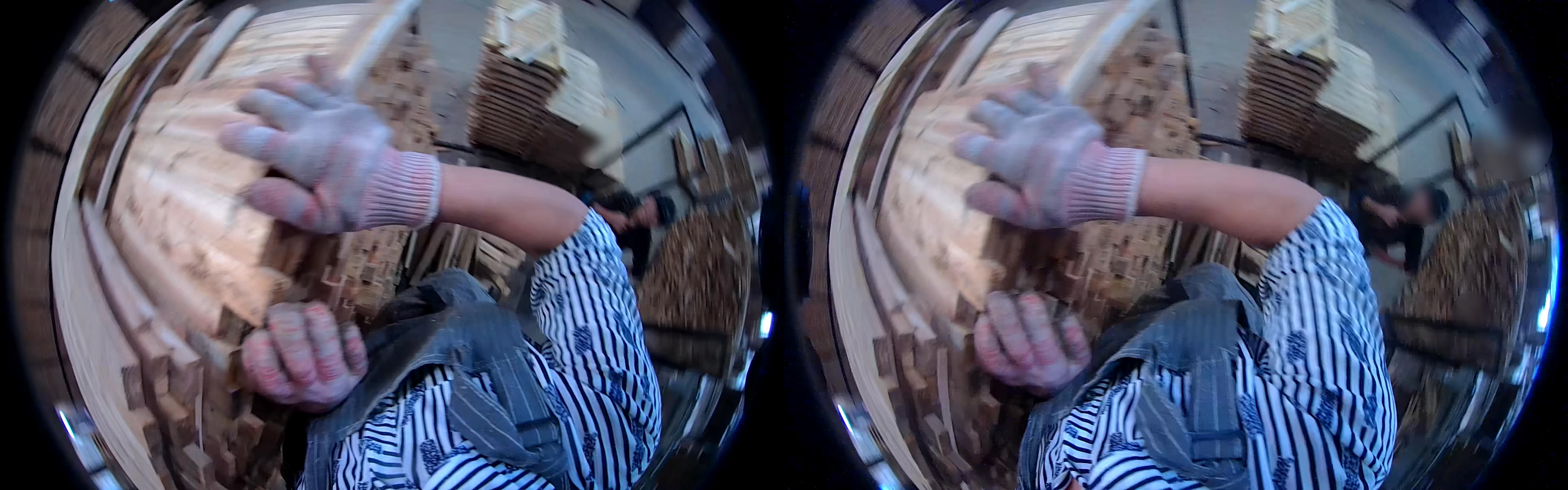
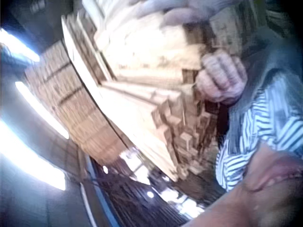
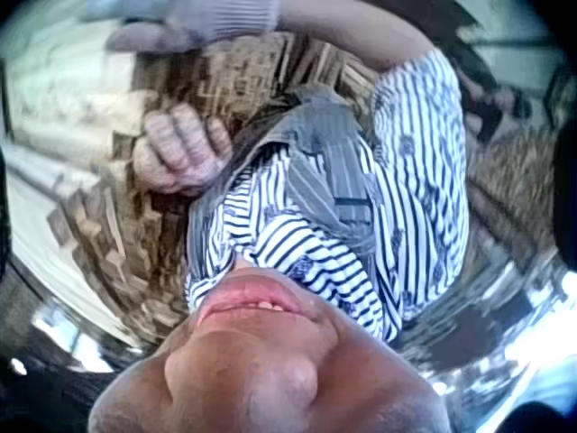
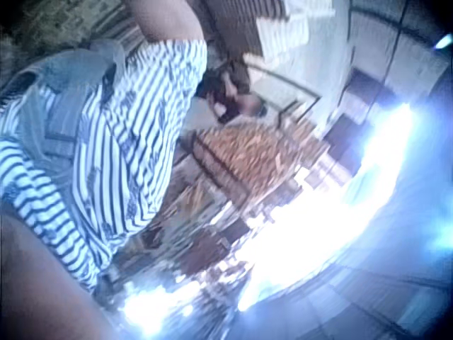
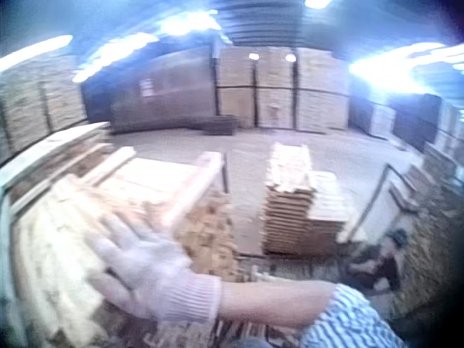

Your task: The person repeatedly picks up bundles of wooden planks from a pile on the floor and stacks them onto a large, growing stack. The person wears gloves and a striped shirt while performing this repetitive manual labor in a warehouse setting.

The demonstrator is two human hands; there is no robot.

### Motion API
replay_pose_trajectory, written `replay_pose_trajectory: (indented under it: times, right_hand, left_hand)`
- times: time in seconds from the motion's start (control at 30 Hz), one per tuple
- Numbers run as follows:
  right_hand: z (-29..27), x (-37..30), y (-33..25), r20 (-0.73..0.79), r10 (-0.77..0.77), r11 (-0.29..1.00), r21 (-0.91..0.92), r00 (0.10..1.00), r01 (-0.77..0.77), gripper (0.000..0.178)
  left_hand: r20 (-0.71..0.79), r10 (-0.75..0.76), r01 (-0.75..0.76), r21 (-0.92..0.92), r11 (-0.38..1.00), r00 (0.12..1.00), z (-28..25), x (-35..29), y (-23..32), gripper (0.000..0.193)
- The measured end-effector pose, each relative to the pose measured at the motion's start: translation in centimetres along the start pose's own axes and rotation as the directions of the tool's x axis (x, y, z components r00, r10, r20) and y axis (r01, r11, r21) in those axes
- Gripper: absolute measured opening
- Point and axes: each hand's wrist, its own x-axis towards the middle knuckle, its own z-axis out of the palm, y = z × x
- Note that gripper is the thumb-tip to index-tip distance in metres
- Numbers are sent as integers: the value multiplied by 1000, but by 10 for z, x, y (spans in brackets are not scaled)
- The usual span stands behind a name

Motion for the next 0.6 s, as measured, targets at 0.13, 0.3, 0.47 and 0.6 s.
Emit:
replay_pose_trajectory:
  times: [0.13,0.3,0.47,0.6]
  right_hand:
    - [3,-25,-41,-328,-81,938,293,941,183,60]
    - [27,-15,-26,-324,-97,926,318,941,205,44]
    - [-9,-64,-59,-593,137,864,464,793,198,28]
    - [-22,-219,-17,362,566,605,428,741,-672,42]
  left_hand:
    - [47,-48,44,81,996,998,-14,-21,-4,34]
    - [-20,35,-33,94,995,999,-18,-13,5,41]
    - [-196,61,-139,-412,901,979,-22,-19,19,36]
    - [265,414,-18,-825,564,871,18,23,76,33]
